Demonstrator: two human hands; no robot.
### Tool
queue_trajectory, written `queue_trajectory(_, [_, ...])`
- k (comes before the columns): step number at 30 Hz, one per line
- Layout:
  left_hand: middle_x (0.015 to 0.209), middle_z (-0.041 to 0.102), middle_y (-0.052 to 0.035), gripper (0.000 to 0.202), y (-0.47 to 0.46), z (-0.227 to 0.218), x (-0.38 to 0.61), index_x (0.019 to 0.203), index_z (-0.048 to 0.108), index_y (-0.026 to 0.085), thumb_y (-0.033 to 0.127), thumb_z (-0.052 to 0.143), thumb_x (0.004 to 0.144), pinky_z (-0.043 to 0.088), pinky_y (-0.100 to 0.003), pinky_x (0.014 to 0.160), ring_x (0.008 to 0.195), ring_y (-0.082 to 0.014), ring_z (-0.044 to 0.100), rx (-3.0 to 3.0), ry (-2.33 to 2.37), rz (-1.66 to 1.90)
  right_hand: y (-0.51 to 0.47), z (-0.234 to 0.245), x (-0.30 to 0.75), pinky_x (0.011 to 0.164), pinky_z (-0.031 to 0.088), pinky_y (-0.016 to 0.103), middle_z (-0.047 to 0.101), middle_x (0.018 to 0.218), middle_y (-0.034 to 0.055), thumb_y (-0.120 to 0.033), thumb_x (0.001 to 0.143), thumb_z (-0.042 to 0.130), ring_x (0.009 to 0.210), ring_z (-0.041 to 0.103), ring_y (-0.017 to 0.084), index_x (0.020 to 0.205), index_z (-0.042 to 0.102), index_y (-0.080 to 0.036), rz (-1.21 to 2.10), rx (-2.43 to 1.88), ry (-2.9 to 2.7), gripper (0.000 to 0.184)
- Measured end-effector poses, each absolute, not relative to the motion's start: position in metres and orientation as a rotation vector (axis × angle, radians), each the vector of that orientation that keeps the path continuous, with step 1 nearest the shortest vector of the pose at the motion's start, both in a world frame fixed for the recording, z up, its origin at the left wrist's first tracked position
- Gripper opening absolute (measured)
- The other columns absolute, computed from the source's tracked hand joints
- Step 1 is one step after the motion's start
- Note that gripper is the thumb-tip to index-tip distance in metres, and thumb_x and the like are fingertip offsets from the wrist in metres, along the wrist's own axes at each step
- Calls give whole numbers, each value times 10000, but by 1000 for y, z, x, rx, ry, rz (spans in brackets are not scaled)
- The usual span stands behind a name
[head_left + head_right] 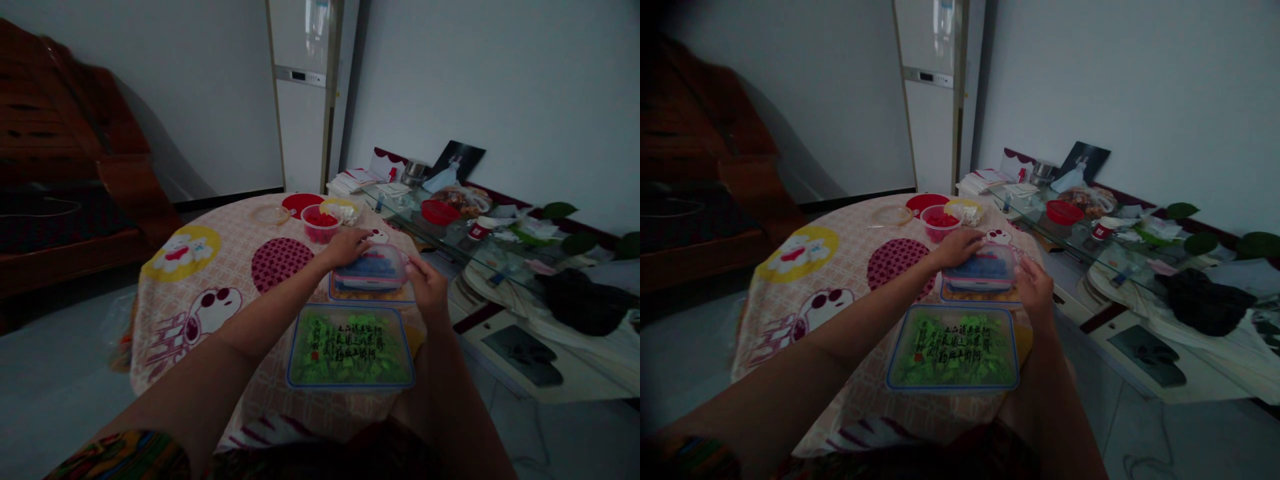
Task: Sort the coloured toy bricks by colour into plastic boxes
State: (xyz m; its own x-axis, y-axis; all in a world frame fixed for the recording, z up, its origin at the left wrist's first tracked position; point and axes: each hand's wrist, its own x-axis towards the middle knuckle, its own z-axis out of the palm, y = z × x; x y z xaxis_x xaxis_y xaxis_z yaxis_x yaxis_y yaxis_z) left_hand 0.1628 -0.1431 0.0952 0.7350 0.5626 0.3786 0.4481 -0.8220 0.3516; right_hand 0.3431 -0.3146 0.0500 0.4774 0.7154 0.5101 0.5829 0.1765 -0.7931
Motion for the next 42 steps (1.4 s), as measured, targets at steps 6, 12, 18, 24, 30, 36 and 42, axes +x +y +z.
queue_trajectory(6, [1249,726,-153,381,-149,79,137,1274,675,101,253,549,948,488,-359,1040,1157,-244,667,2312,1147,1122,-300,55,343,895,571,448,803,1020,134,-560,730,670,959,739,316,999,821,-155,164,-1657,-1020,509])
queue_trajectory(12, [855,766,-84,371,-164,72,90,944,738,141,498,658,878,508,-299,759,785,-210,691,2165,1334,960,-304,59,341,717,501,330,778,802,74,-514,796,568,784,699,252,872,817,-167,100,-1810,-1140,433])
queue_trajectory(18, [708,750,-92,388,-183,91,82,746,772,151,436,582,928,439,-287,690,705,-204,681,2314,1356,806,-300,63,333,650,379,319,673,631,65,-473,855,494,630,567,192,697,744,-159,-1,-1953,-1175,432])
queue_trajectory(24, [593,702,-74,431,-190,96,86,699,775,126,483,631,893,391,-274,623,611,-181,642,2263,1337,691,-298,61,324,651,334,328,646,647,87,-465,898,443,643,526,191,699,711,-162,-84,-2002,-1187,451])
queue_trajectory(30, [537,662,-42,379,-193,80,89,655,731,139,456,667,852,397,-240,581,568,-155,623,2027,1296,840,-298,55,319,614,314,320,557,572,29,-518,861,439,601,456,171,630,619,-186,-16,-1863,-1078,443])
queue_trajectory(36, [479,601,-1,385,-200,63,92,681,702,151,492,645,849,400,-217,509,477,-133,580,1762,1222,990,-298,52,316,609,332,305,500,571,-15,-577,798,493,622,437,163,631,596,-193,123,-1729,-950,431])
queue_trajectory(42, [585,682,-35,419,-192,63,84,718,733,150,534,639,859,472,-248,576,619,-182,673,1896,1228,949,-306,52,316,602,345,295,478,587,-19,-590,826,502,633,424,159,627,576,-202,164,-1683,-994,442])
